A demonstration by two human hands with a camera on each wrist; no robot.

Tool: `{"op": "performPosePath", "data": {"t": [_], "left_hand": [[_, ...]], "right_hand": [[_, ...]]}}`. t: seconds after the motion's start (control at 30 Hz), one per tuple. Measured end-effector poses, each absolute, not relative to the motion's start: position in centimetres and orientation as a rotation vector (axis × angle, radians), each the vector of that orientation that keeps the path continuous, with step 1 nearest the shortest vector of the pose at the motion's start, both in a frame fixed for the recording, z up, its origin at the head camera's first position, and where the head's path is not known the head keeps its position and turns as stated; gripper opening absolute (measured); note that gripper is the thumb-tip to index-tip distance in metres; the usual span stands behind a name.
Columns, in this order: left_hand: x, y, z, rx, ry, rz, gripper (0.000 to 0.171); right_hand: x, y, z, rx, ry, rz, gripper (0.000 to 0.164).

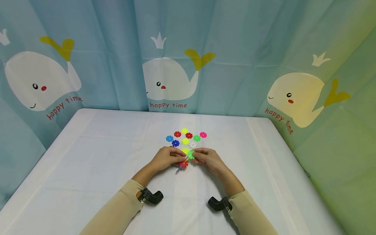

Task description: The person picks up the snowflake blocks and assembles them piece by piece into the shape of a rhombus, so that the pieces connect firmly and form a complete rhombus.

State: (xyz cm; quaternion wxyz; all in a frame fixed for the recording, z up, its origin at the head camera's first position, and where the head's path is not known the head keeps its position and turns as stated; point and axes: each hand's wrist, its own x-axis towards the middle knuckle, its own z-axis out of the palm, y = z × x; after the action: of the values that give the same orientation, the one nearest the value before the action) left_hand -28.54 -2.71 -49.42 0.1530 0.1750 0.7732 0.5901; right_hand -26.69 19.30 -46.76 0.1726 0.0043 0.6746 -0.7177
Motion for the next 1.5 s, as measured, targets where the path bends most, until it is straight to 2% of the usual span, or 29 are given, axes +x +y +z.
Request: {"op": "performPosePath", "data": {"t": [1.17, 1.5], "left_hand": [[-28.4, -2.6, -49.1, 0.457, 2.451, 1.636, 0.024], [-28.5, -2.7, -49.1, 0.396, 2.488, 1.646, 0.022]], "right_hand": [[-26.5, 17.7, -47.1, -0.055, 2.092, -1.911, 0.03], [-28.0, 18.7, -46.4, 0.014, 2.384, -1.798, 0.028]]}}
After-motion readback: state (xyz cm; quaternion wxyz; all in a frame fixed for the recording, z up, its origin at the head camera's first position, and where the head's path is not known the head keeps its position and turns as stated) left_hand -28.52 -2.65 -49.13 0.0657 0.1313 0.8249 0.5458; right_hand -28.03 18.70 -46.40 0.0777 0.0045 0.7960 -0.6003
